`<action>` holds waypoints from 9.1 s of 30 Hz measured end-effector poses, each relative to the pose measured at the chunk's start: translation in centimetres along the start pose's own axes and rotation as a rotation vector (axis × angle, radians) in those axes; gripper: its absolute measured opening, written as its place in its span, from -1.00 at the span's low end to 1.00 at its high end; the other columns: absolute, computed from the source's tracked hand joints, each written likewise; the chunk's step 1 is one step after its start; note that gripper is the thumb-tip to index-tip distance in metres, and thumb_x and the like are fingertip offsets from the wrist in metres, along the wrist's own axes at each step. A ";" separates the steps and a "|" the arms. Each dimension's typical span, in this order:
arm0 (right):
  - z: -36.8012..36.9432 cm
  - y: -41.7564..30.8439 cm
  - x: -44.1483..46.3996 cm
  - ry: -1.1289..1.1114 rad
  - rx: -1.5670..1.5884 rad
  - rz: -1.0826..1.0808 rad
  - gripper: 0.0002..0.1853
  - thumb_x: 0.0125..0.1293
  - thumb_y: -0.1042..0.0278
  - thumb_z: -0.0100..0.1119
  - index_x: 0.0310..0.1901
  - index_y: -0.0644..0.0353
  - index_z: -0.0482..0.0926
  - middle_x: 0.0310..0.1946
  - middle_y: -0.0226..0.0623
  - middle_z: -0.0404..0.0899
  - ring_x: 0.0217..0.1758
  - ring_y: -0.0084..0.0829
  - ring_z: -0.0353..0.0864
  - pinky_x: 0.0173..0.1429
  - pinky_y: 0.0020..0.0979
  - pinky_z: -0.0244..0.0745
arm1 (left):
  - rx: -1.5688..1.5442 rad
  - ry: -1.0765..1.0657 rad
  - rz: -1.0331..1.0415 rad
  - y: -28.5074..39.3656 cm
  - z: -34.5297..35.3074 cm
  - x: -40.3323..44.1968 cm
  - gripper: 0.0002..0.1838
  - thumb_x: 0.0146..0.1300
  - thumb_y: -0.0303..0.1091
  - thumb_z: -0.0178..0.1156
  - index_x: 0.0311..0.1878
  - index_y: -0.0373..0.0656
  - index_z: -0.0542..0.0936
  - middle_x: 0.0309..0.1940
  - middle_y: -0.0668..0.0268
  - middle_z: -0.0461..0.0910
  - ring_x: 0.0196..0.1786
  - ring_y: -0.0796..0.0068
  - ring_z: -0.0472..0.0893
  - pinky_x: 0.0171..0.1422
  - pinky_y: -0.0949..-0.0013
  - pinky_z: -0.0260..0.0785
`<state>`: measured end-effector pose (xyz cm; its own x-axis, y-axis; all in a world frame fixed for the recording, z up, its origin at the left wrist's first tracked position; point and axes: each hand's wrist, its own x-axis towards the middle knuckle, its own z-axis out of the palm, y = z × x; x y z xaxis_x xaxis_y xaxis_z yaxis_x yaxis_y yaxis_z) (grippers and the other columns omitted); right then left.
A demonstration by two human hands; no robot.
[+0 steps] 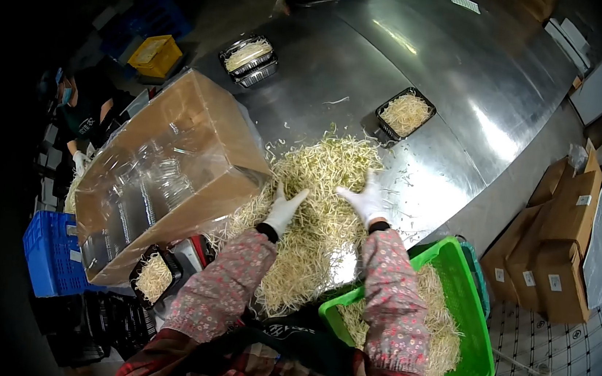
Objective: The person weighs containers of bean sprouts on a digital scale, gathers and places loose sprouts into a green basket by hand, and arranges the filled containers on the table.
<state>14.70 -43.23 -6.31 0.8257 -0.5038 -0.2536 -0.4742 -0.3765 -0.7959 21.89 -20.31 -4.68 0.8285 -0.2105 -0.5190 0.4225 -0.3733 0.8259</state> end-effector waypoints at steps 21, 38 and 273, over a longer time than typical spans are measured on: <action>-13.4 -9.7 -4.0 -0.156 0.753 -0.354 -0.39 0.17 0.67 0.39 0.29 0.25 0.46 0.05 -0.46 0.60 0.05 -0.63 0.57 0.17 -0.52 0.53 | -0.044 -0.203 0.554 10.2 -7.3 -2.3 -0.71 0.38 -0.44 0.29 0.13 -0.25 0.62 -0.07 0.41 0.69 0.01 0.62 0.59 0.20 0.44 0.43; -14.6 -13.4 -6.9 -0.158 0.778 -0.483 -0.52 0.23 0.61 0.38 0.20 0.25 0.55 0.18 -0.31 0.61 0.12 -0.58 0.59 0.22 -0.48 0.54 | -0.164 -0.202 0.633 13.9 -9.3 -7.9 -0.64 0.30 -0.64 0.24 0.17 -0.30 0.63 0.04 0.28 0.70 0.07 0.57 0.64 0.20 0.48 0.48; 1.5 -6.9 -9.5 -0.336 -0.052 -0.321 -0.65 0.11 0.37 0.45 -0.03 0.21 0.74 -0.28 -0.04 0.75 -0.26 -0.27 0.76 -0.04 -0.32 0.64 | 0.795 -0.173 0.870 -6.0 -13.4 -12.9 -0.53 0.16 -0.55 0.16 0.15 0.04 0.61 0.01 0.34 0.63 0.02 0.17 0.64 0.07 0.20 0.53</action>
<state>10.56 -34.68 0.79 0.9822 -0.0788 -0.1704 -0.1864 -0.5147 -0.8368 13.66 -3.25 0.02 0.6375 -0.7668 0.0750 -0.6540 -0.4871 0.5788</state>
